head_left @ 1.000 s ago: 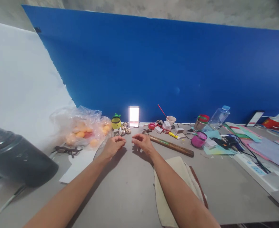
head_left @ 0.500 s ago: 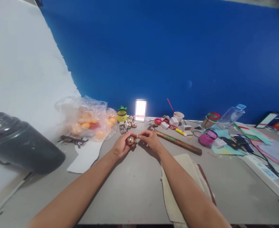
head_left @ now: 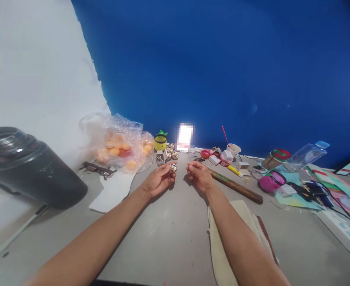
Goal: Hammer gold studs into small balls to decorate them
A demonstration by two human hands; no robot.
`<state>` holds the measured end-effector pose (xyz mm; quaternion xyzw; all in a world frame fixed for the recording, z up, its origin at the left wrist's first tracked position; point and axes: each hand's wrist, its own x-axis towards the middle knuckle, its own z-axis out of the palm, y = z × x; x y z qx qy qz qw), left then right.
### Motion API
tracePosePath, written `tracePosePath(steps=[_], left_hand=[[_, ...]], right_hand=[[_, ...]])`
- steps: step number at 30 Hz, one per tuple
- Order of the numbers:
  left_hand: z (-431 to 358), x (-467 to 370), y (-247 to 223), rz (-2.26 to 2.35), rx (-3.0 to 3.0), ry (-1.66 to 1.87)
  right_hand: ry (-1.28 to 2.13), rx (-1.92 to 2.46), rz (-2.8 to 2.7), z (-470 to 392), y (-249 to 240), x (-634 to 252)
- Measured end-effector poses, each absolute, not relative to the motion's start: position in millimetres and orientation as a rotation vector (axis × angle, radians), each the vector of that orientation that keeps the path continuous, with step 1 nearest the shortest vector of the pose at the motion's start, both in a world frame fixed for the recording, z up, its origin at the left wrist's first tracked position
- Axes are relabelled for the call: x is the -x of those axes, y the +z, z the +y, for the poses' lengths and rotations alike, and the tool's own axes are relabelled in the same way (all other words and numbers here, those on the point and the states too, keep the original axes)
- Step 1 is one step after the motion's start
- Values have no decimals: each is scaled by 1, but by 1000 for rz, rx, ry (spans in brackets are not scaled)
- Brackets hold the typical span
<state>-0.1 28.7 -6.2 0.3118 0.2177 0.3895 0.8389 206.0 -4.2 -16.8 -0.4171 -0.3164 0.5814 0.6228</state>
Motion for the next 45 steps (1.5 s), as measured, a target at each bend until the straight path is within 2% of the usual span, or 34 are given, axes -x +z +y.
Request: tracePosePath(steps=[9, 26, 38, 45], left_hand=[[35, -1, -14, 500, -529, 756], [26, -3, -11, 470, -673, 761], [17, -8, -16, 646, -1046, 909], [16, -10, -17, 647, -1163, 875]], right_hand=[[1379, 889, -745, -7, -18, -209], [1446, 867, -815, -10, -16, -206], [1432, 897, -848, -11, -14, -205], [1450, 937, -925, -11, -16, -203]])
